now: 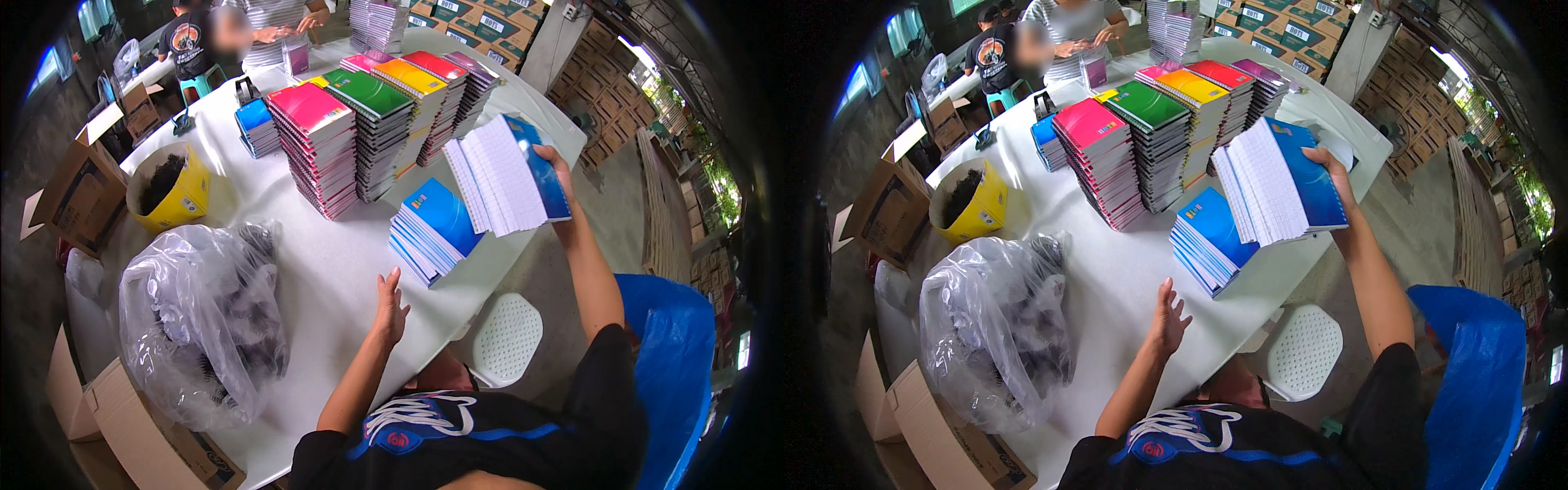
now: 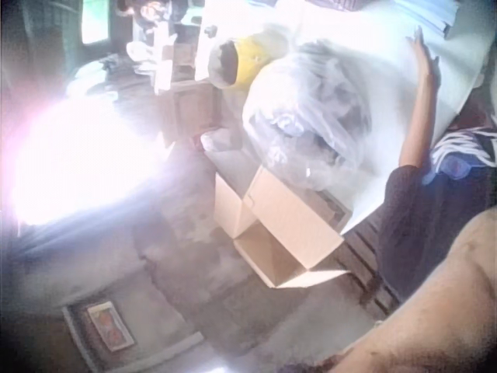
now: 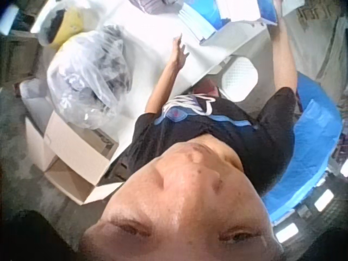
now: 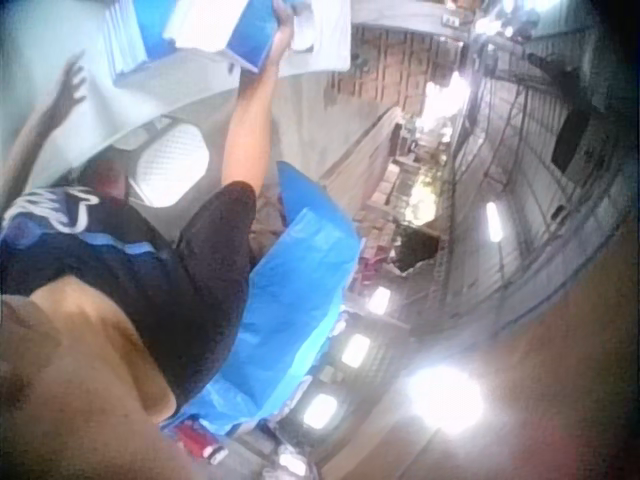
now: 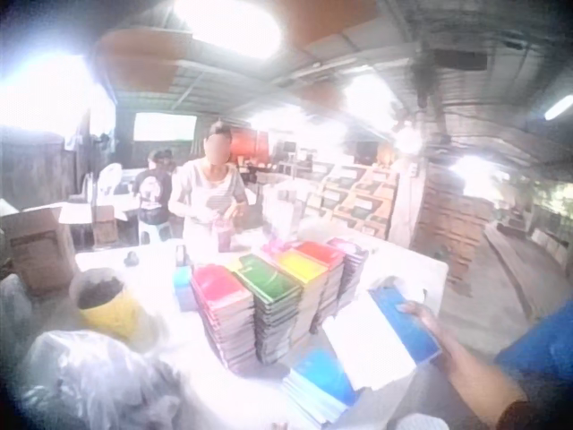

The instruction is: The person uses pliers to trim the metal spiral bindings on stacks of notebooks, arranges the notebooks into piles, and places the notebooks inside a cardboard box.

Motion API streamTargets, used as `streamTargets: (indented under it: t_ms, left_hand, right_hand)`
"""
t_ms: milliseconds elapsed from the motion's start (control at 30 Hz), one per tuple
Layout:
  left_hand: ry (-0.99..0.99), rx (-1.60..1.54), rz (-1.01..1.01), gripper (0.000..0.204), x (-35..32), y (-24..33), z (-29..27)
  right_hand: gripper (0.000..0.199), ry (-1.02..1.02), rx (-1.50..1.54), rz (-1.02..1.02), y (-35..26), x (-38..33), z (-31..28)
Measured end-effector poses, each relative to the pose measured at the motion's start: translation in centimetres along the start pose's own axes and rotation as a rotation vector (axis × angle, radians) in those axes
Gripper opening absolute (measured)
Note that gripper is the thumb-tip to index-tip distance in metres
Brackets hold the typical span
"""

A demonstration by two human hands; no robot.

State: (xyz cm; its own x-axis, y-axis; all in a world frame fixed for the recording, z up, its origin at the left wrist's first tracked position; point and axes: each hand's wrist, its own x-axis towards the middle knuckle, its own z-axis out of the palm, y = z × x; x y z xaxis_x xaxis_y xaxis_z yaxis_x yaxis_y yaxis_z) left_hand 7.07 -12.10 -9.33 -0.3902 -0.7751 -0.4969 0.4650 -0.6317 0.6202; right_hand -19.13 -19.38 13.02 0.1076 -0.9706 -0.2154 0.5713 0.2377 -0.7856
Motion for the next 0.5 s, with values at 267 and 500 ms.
streamTargets:
  t_ms: [267,500]
  left_hand:
    - [-0.044,-0.168,0.042,0.120,4.9,-1.3,3.3]
    - [0.089,-0.015,0.235,0.135,7.7,-2.3,6.1]
  right_hand:
    - [0.063,-0.064,-0.619,0.452,2.8,4.7,1.9]
    - [0.065,-0.188,-0.485,0.470,2.5,5.6,1.7]
